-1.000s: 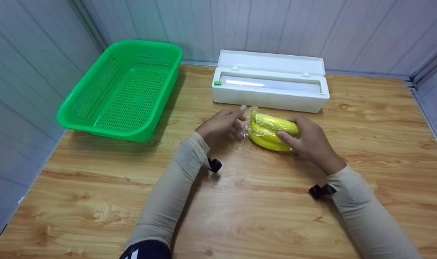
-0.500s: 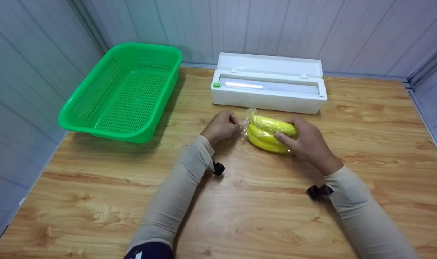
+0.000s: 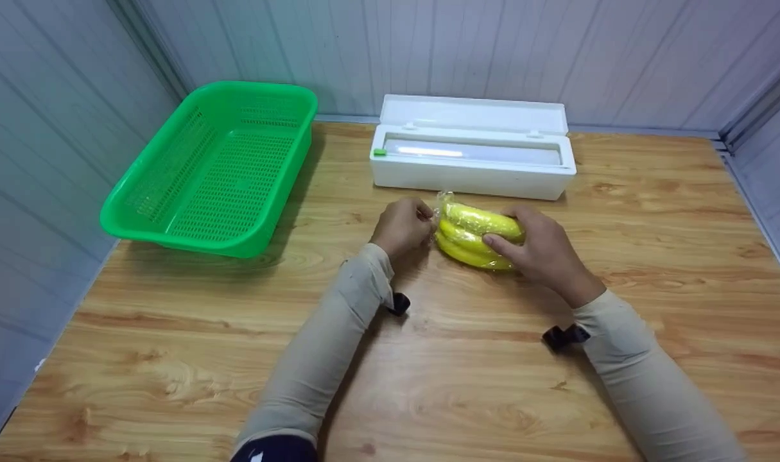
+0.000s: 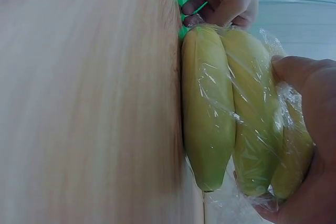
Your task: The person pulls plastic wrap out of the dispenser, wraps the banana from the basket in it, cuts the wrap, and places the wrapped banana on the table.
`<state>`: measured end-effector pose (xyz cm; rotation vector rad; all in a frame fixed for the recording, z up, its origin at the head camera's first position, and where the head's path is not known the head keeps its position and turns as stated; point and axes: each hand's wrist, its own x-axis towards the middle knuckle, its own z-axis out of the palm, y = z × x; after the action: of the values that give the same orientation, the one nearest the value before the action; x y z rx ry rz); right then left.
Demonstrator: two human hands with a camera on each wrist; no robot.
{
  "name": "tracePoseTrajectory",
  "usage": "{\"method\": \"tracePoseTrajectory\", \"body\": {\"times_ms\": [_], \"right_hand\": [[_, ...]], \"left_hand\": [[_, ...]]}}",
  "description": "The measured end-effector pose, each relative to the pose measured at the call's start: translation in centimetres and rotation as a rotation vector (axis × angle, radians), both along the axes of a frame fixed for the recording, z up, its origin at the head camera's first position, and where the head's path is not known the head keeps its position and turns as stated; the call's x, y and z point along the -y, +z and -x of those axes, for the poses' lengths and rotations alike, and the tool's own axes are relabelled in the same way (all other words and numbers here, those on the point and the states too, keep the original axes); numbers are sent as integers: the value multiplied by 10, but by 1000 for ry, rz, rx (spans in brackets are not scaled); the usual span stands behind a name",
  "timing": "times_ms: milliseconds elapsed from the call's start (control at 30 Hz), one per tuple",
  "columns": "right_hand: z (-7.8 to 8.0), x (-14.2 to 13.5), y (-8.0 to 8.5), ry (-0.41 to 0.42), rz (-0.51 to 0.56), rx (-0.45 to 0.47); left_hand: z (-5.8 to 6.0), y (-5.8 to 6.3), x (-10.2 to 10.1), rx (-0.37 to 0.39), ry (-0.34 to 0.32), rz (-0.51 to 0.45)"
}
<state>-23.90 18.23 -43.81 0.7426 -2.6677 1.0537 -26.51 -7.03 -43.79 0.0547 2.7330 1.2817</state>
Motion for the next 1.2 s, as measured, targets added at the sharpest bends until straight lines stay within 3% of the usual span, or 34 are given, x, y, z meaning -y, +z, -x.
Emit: {"method": "tracePoseTrajectory", "body": {"times_ms": [133,233,433,533,733,800,900,1067,1200], "right_hand": [[1,-1,-1,18,-1,-7],[0,0,-3,33,7,-1],[-3,1,-3,32,21,-3],[-3,1,-2,28,19,-11],[-2,2,-2,37,11,-11],[-2,3,-1,37,10,-2],[0,5,0,38,-3,12],[4,8,3,42,-23,41],[9,12,3,47,-18,59]], "left_hand": [[9,-1,1,150,13,-281],[12,-3,2,182,11,-342],[9,-6,1,95,40,-252],[6,-5,2,12,11,-195],[3,-1,7,-257,-153,151],[3,1,10,-307,-188,247],[4,2,13,-306,-172,310],[3,3,16,-221,-68,280],[0,1,18,-199,1,266]]}}
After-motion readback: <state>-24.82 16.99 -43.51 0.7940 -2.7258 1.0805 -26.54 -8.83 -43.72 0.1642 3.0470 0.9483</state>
